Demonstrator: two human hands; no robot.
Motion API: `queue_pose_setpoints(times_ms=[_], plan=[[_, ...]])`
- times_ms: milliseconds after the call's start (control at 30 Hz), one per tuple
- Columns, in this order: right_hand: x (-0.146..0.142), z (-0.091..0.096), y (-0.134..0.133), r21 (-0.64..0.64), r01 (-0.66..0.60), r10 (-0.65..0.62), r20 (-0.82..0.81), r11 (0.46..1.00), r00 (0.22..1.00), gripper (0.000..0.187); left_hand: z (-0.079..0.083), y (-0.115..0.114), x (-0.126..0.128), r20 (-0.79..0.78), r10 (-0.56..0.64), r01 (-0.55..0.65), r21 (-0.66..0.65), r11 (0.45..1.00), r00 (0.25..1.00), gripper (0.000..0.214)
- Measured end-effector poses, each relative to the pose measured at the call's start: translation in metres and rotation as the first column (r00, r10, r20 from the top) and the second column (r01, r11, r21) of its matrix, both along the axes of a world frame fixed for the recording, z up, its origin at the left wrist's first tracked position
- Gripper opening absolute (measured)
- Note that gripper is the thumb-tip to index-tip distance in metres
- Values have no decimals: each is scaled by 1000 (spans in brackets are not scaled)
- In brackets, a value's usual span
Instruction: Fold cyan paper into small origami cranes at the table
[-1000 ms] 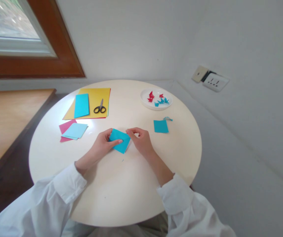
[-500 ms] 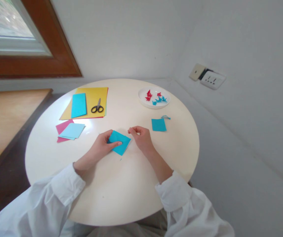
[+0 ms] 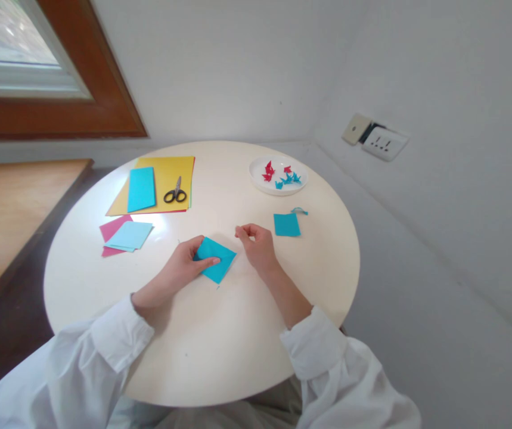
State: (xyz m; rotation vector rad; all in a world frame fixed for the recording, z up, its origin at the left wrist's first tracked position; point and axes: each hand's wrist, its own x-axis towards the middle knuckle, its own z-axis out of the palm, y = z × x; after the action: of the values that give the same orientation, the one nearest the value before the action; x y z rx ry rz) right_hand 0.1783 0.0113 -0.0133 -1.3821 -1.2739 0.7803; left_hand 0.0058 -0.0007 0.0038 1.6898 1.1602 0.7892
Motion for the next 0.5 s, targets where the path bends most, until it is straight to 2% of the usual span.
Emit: queue_pose_setpoints(times_ms=[67,200,333,500], plan=[[3,-1,2,-10,19,-19,-18,1000,1000,25,0,0,0,-5,1,-1,1,1000,1000,22],[0,0,-1,-49,-130,130,-8,990,992,26,-2,1,0,-5,24,-24,15,1000,1000,21],[-5,2,-6,-79,-215,218,23,973,976,33,-7,4,-1,27,95,-95,11,995,995,21],[-2,3,-8,-71,-192,197,74,979,978,30,-9,5,-2,68,140,-141,2,990,988,24]])
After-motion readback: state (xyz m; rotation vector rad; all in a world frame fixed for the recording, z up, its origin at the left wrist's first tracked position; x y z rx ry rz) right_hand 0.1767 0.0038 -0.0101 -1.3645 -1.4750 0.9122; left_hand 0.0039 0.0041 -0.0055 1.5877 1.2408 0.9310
